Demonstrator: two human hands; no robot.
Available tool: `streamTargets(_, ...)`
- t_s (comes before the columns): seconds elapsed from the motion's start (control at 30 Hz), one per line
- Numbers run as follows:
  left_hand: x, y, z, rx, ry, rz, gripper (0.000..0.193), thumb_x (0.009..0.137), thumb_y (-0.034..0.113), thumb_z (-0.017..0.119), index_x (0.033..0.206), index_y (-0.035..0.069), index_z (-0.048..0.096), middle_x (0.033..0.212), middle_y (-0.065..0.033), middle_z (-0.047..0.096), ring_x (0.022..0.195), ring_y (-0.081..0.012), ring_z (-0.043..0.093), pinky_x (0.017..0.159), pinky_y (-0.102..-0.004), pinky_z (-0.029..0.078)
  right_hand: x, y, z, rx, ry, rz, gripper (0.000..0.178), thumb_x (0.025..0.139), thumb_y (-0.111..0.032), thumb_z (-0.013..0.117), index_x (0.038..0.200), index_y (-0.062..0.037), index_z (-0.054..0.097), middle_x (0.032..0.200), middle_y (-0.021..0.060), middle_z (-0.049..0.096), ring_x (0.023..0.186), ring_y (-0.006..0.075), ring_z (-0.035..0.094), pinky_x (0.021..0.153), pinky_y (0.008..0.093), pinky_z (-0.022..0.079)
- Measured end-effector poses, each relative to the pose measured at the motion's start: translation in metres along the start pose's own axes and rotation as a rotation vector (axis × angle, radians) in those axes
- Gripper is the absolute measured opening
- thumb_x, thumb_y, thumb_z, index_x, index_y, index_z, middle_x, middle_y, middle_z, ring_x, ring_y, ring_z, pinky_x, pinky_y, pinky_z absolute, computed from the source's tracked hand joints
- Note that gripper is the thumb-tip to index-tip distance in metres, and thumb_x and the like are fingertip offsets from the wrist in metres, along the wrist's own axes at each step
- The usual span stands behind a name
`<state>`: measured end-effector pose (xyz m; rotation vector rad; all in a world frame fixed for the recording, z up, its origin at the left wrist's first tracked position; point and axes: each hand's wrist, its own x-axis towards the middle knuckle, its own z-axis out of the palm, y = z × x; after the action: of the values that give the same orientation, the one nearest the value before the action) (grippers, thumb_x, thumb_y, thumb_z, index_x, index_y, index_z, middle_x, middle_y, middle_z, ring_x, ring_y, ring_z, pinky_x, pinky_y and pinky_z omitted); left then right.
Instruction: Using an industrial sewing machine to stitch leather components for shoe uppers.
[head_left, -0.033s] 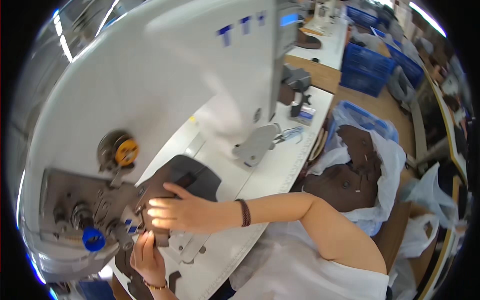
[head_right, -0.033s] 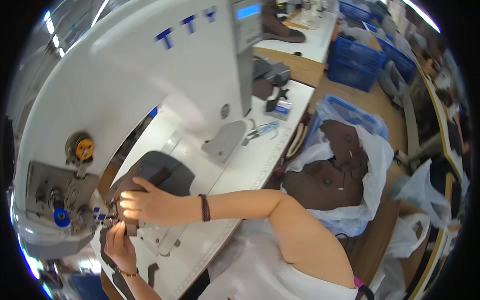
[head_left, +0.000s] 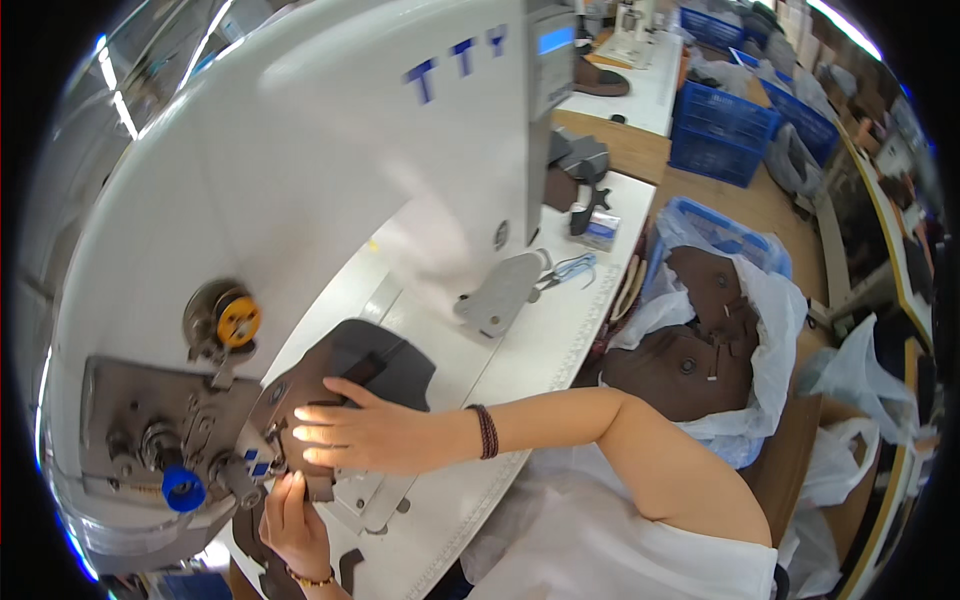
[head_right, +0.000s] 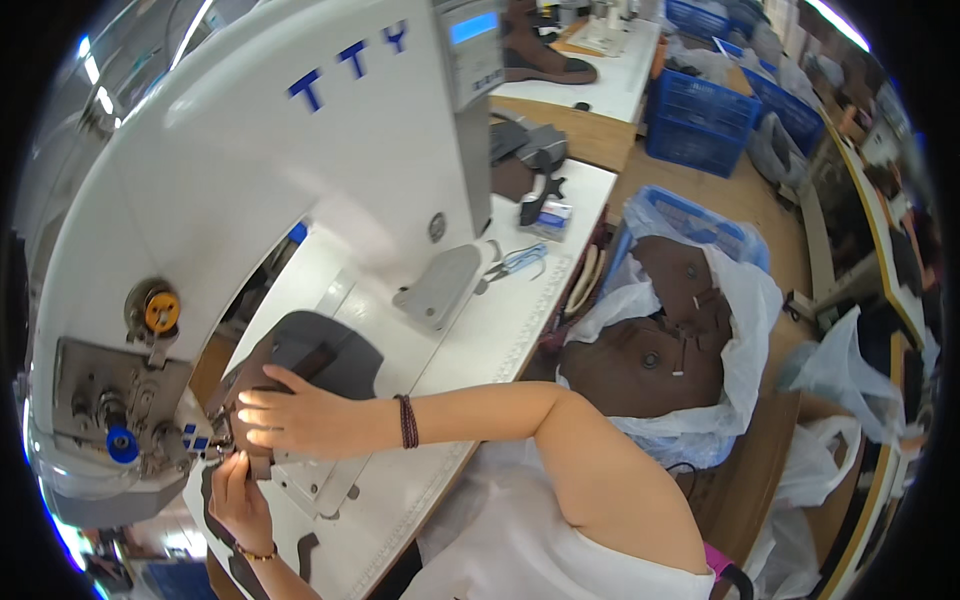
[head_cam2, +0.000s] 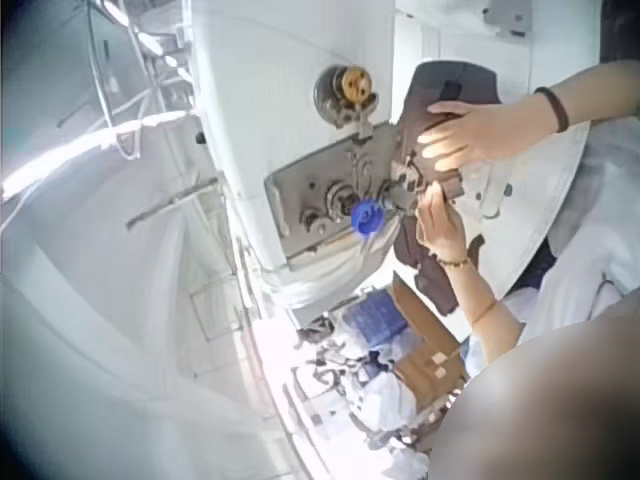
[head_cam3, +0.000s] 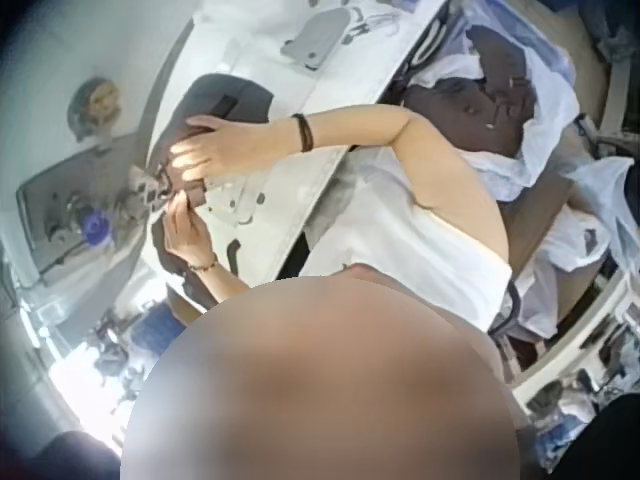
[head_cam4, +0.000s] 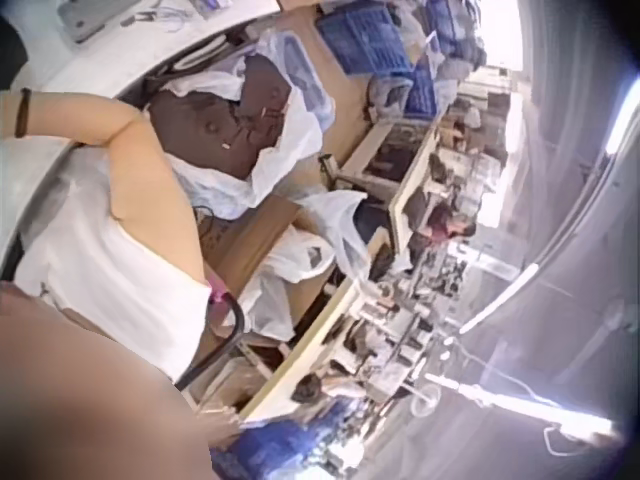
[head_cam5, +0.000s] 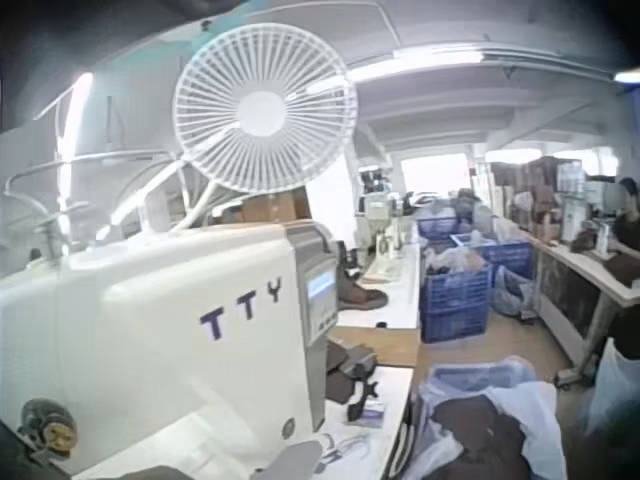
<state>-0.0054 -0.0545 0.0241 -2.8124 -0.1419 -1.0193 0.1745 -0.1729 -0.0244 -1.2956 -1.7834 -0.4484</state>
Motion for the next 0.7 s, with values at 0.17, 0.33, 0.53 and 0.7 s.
streamTargets(0.17, -0.004, 0.003, -0.003, -0.019, -0.053, -0.029, 0.029, 0.068, -0.011, 0.053, 0.094, -0.001, 0.063, 0.089, -0.0142, 0.062, 0.084, -0.0315, 0.063, 0.072, -0.0383, 0.05, -0.03, -0.002, -0.035, -0.006, 0.122, 0.077, 0.04, 0.065, 0.0, 0.06, 0.105, -0.0037, 0.059, 0.124, 0.0158, 0.047, 0.124, 0.0317, 0.037, 0.101, 0.0544, 0.027)
streamTargets(0.33, -0.002, 0.005, -0.002, -0.036, -0.032, -0.023, 0.029, 0.068, -0.012, 0.052, 0.093, -0.003, 0.062, 0.088, -0.0142, 0.062, 0.083, -0.0314, 0.062, 0.073, -0.0373, 0.05, -0.1, 0.036, -0.093, -0.145, 0.331, 0.266, 0.041, 0.069, 0.006, 0.053, 0.109, -0.0046, 0.059, 0.118, 0.0129, 0.055, 0.112, 0.0322, 0.05, 0.093, 0.0439, 0.04)
streamTargets(0.53, -0.003, 0.004, 0.001, -0.074, -0.011, -0.099, 0.029, 0.066, -0.012, 0.05, 0.091, -0.004, 0.062, 0.087, -0.0149, 0.062, 0.082, -0.0315, 0.062, 0.073, -0.0369, 0.049, -0.212, 0.193, -0.22, -0.402, 1.092, 1.069, 0.023, 0.075, -0.006, 0.061, 0.097, -0.0018, 0.059, 0.089, 0.0118, 0.061, 0.079, 0.0198, 0.059, 0.07, 0.03, 0.048)
streamTargets(0.7, -0.004, 0.006, 0.0, -0.058, -0.021, -0.141, 0.029, 0.066, -0.013, 0.049, 0.09, -0.004, 0.062, 0.085, -0.015, 0.062, 0.081, -0.0316, 0.062, 0.074, -0.0369, 0.049, -0.271, 0.277, -0.277, -0.215, 0.945, 1.615, 0.033, 0.077, -0.029, 0.07, 0.08, 0.0032, 0.062, 0.064, 0.0103, 0.06, 0.052, 0.0161, 0.057, 0.043, 0.0284, 0.043)
